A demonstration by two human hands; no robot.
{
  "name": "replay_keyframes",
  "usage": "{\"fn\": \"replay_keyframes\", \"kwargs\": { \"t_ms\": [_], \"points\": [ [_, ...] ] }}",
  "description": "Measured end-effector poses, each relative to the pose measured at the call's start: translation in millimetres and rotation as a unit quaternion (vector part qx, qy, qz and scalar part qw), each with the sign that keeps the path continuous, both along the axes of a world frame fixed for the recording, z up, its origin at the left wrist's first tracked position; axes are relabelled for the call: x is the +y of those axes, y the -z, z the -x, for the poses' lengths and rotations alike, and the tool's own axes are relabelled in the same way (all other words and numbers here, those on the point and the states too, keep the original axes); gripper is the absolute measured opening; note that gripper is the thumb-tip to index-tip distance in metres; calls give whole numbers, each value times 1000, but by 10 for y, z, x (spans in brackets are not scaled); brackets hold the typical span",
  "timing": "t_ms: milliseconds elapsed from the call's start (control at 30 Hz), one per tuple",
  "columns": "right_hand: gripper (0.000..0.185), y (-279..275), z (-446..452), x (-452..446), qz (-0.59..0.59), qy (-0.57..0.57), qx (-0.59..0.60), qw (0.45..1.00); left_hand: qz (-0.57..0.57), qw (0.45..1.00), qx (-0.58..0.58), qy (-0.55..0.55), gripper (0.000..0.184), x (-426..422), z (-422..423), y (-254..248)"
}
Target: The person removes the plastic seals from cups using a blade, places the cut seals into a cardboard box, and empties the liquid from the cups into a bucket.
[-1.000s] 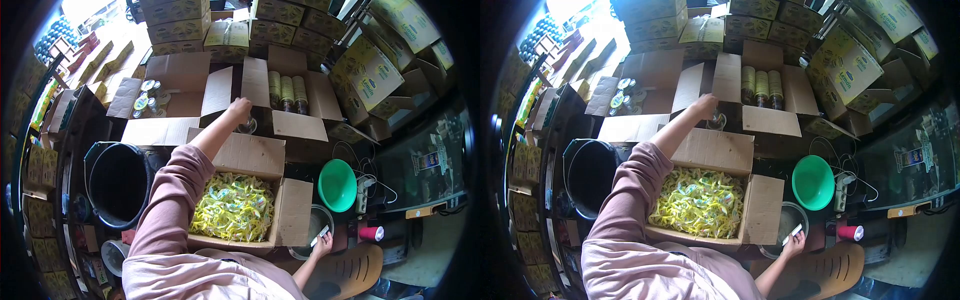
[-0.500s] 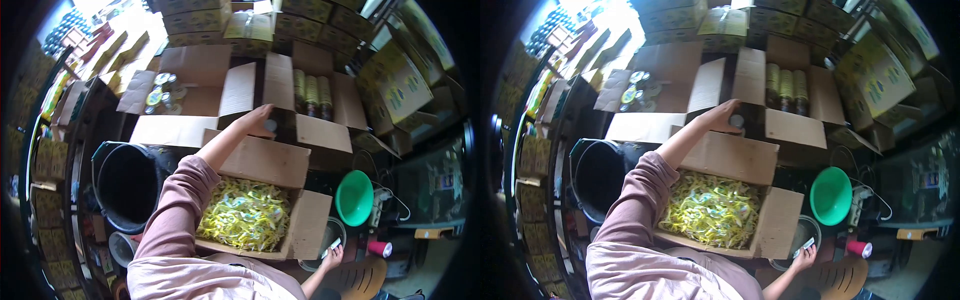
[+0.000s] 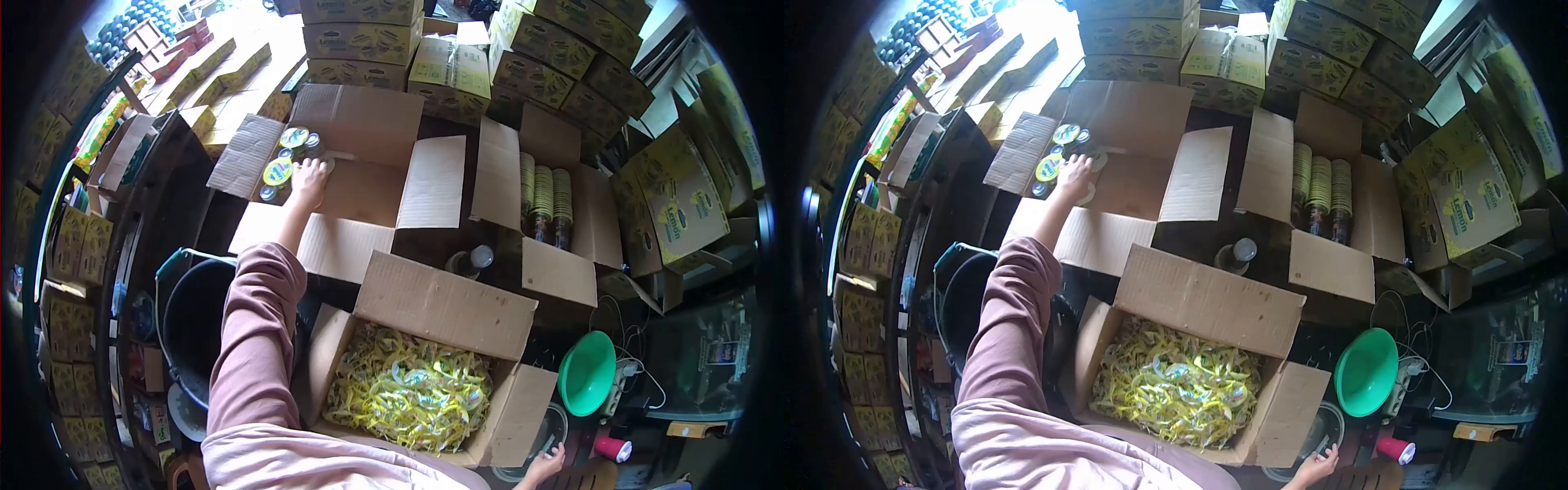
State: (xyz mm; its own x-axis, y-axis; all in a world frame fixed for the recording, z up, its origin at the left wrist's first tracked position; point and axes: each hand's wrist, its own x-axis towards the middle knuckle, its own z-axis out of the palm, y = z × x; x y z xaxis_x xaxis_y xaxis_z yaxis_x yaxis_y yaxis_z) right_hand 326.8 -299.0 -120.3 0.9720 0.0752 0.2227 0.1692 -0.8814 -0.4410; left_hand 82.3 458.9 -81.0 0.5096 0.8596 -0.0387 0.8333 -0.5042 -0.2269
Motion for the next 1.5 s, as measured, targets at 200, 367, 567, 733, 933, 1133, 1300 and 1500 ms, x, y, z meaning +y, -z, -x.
{"fn": "replay_keyframes", "kwargs": {
  "t_ms": [200,367,567,733,933,1133,1300,1500],
  "points": [
    [24,-397,140,326,75,-28,-109,991,-80,938,334,37,31,544,51,655],
    [23,-302,77,122,83,-30,-90,992,-40,943,327,58,29,569,-49,497],
    [52,-271,-9,73,-27,17,1,1000,4,996,72,44,36,214,-72,-341],
    [46,-250,-141,-190,-246,57,-81,964,168,963,-200,69,50,32,455,-1063],
    [56,-336,115,-118,-53,-109,-12,993,439,651,-610,-105,53,-1277,1488,-1830],
    [54,-153,-266,-246,-552,50,64,830,605,346,-716,34,41,-2491,2261,-1727],
    [45,-650,213,515,-636,-50,97,764,493,366,-790,17,38,-2835,2589,-1400],
    [34,-967,1412,2036,-615,-250,307,682,238,605,-758,59,27,-3077,2599,-1032]
  ]
}}
